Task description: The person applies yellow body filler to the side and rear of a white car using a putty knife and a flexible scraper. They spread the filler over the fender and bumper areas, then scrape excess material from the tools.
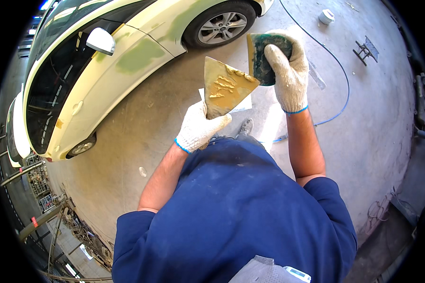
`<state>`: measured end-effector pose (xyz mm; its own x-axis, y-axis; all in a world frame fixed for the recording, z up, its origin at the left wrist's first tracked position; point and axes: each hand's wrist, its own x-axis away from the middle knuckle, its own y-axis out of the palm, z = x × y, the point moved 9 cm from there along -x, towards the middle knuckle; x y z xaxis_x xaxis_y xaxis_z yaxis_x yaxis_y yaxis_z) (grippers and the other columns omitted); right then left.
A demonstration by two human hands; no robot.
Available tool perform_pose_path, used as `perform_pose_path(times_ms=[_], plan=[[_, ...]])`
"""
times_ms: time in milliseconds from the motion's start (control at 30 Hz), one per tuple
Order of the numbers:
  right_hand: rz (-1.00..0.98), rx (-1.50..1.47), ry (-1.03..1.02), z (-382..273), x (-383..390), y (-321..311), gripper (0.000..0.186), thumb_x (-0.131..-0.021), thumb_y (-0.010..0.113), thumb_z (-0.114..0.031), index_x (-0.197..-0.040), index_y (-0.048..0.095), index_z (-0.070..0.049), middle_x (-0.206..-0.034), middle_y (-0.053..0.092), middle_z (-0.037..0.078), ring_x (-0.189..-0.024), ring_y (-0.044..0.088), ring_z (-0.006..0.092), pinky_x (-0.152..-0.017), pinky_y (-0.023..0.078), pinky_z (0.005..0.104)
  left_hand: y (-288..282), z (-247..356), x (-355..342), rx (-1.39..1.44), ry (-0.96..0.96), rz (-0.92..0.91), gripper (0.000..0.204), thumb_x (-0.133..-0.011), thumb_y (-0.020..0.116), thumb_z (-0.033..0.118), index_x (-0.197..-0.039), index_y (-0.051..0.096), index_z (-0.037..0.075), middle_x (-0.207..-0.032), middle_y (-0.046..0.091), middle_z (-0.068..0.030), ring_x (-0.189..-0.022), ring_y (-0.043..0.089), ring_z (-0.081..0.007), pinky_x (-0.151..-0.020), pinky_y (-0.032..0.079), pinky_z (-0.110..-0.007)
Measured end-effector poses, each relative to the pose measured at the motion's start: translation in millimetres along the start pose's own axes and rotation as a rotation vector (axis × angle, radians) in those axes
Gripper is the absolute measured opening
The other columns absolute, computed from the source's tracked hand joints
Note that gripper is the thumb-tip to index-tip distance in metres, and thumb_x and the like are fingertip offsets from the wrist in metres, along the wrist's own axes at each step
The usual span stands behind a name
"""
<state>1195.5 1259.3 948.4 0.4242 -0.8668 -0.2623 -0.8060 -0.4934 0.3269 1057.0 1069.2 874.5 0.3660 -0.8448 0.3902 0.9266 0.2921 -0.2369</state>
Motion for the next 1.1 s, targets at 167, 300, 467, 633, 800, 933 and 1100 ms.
perform_pose_path(times_ms=[167, 300, 467, 633, 800, 933, 1100], plan=[[-0.236, 0.085, 0.05, 5, 0, 22, 0.023, -0.094, 0.068, -0.011, -0.115, 0.064, -0.004, -0.104, 0.068, 0.004, -0.093, 0.061, 0.0084, -0.085, 0.053, 0.0261, -22, 30, -4, 0.174, 0.096, 0.135, 0.028, -0.085, 0.076, 0.012, -0.109, 0.065, 0.002, -0.084, 0.065, 0.0013, -0.066, 0.056, -0.0049, -0.059, 0.047, -0.023], [-0.08, 0.051, 0.066, 3, -11, 14, 0.029, -0.094, 0.067, -0.017, -0.12, 0.063, -0.004, -0.104, 0.068, 0.005, -0.093, 0.064, 0.0101, -0.085, 0.054, 0.0268, -36, 21, -4, 0.23, 0.043, 0.127, 0.024, -0.086, 0.074, 0.011, -0.106, 0.063, 0.003, -0.077, 0.06, 0.0027, -0.06, 0.053, -0.0053, -0.054, 0.045, -0.022], [-0.065, -0.108, 0.093, 6, -23, 20, 0.032, -0.094, 0.067, -0.018, -0.121, 0.061, -0.003, -0.105, 0.067, 0.005, -0.092, 0.065, 0.011, -0.082, 0.055, 0.0265, -21, -2, 6, 0.156, -0.083, -0.048, 0.043, -0.082, 0.075, 0.012, -0.12, 0.061, -0.002, -0.09, 0.065, -0.0019, -0.064, 0.054, -0.0056, -0.053, 0.045, -0.023], [-0.079, -0.163, 0.134, 8, -24, 33, 0.033, -0.094, 0.067, -0.018, -0.123, 0.059, -0.002, -0.106, 0.067, 0.006, -0.093, 0.066, 0.0116, -0.082, 0.055, 0.0269, -21, -2, 7, 0.146, -0.038, -0.061, 0.046, -0.08, 0.077, 0.014, -0.119, 0.061, -0.003, -0.089, 0.065, -0.0023, -0.061, 0.053, -0.0051, -0.049, 0.043, -0.022], [-0.139, -0.174, 0.156, 6, -20, 44, 0.036, -0.093, 0.067, -0.017, -0.124, 0.058, -0.002, -0.109, 0.066, 0.007, -0.097, 0.064, 0.0121, -0.086, 0.054, 0.0277, -24, -8, 3, 0.078, -0.059, -0.072, 0.046, -0.079, 0.077, 0.014, -0.119, 0.06, -0.004, -0.087, 0.065, -0.0026, -0.061, 0.054, -0.0061, -0.053, 0.045, -0.023], [-0.235, -0.143, 0.15, 8, -18, 51, 0.037, -0.092, 0.068, -0.016, -0.125, 0.058, -0.002, -0.11, 0.065, 0.007, -0.099, 0.063, 0.0122, -0.089, 0.053, 0.0286, -27, 5, -1, 0.231, 0.039, -0.007, 0.035, -0.081, 0.075, 0.012, -0.111, 0.063, -0.002, -0.083, 0.064, -0.0015, -0.059, 0.052, -0.006, -0.051, 0.044, -0.024], [-0.117, -0.101, 0.054, 1, -24, 34, 0.034, -0.094, 0.068, -0.016, -0.124, 0.059, -0.002, -0.108, 0.068, 0.006, -0.095, 0.065, 0.0109, -0.086, 0.054, 0.0269, -36, 21, 4, 0.272, 0.031, 0.032, 0.033, -0.084, 0.076, 0.009, -0.114, 0.065, -0.001, -0.095, 0.069, -0.003, -0.069, 0.057, -0.0056, -0.06, 0.049, -0.024]])
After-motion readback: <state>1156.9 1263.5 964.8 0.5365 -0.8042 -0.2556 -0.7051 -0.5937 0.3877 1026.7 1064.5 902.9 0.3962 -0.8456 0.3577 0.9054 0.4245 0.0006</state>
